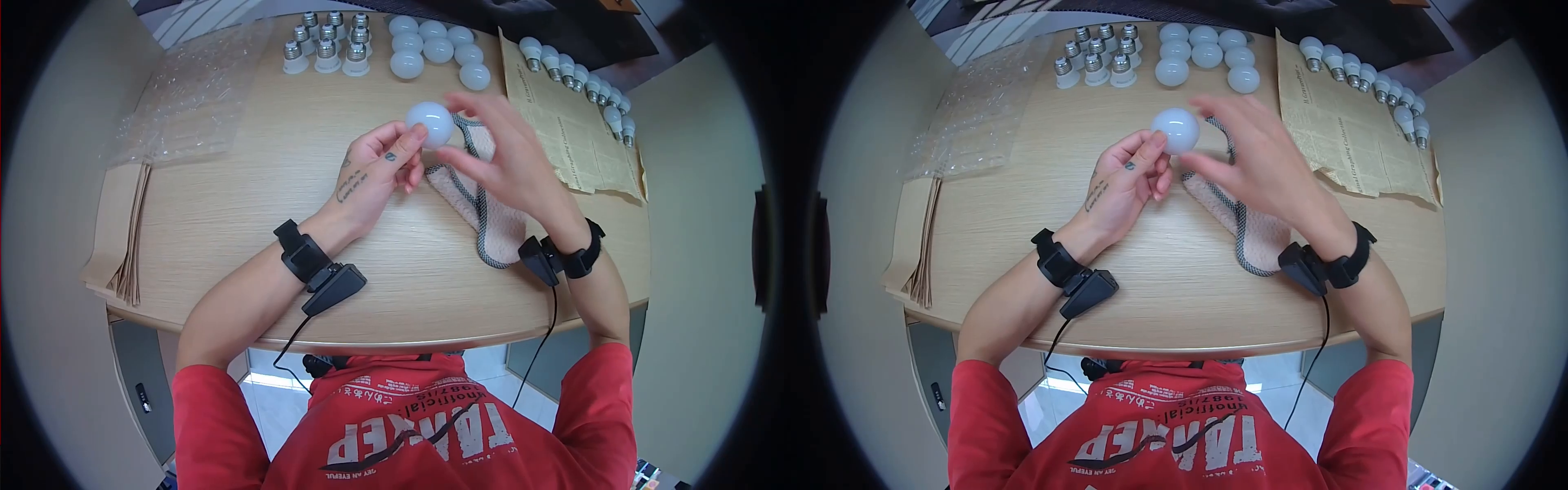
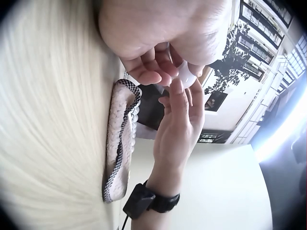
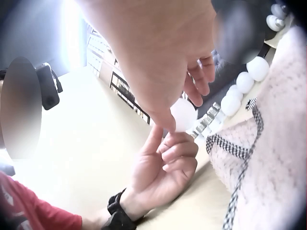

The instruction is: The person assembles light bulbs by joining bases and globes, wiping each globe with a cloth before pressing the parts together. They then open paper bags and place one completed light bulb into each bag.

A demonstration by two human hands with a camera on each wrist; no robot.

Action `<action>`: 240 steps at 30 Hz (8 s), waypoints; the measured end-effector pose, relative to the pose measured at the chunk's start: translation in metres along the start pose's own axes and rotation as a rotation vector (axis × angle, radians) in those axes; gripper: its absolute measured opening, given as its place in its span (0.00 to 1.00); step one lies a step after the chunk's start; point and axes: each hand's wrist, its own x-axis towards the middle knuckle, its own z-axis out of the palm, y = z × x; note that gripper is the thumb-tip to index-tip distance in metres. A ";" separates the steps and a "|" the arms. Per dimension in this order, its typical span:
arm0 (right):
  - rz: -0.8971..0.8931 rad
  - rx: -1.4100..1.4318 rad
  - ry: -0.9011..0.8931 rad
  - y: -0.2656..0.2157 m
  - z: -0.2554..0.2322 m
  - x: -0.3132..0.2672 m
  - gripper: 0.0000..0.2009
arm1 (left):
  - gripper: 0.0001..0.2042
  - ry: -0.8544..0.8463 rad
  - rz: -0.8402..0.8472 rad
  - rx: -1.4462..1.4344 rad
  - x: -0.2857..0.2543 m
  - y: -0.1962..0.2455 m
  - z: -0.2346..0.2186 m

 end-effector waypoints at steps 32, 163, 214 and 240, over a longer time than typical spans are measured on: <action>0.066 0.319 -0.074 -0.017 0.013 -0.024 0.17 | 0.10 -0.257 -0.068 -0.049 -0.009 -0.003 0.001; 0.433 0.428 0.111 0.021 0.006 -0.041 0.27 | 0.11 0.113 -0.018 0.610 0.049 0.062 -0.015; 0.232 0.418 0.016 -0.003 0.016 -0.040 0.27 | 0.14 0.021 -0.098 0.236 0.000 0.007 0.040; 0.541 0.931 0.236 -0.004 0.002 -0.031 0.33 | 0.14 -0.005 -0.055 0.217 0.007 -0.003 0.032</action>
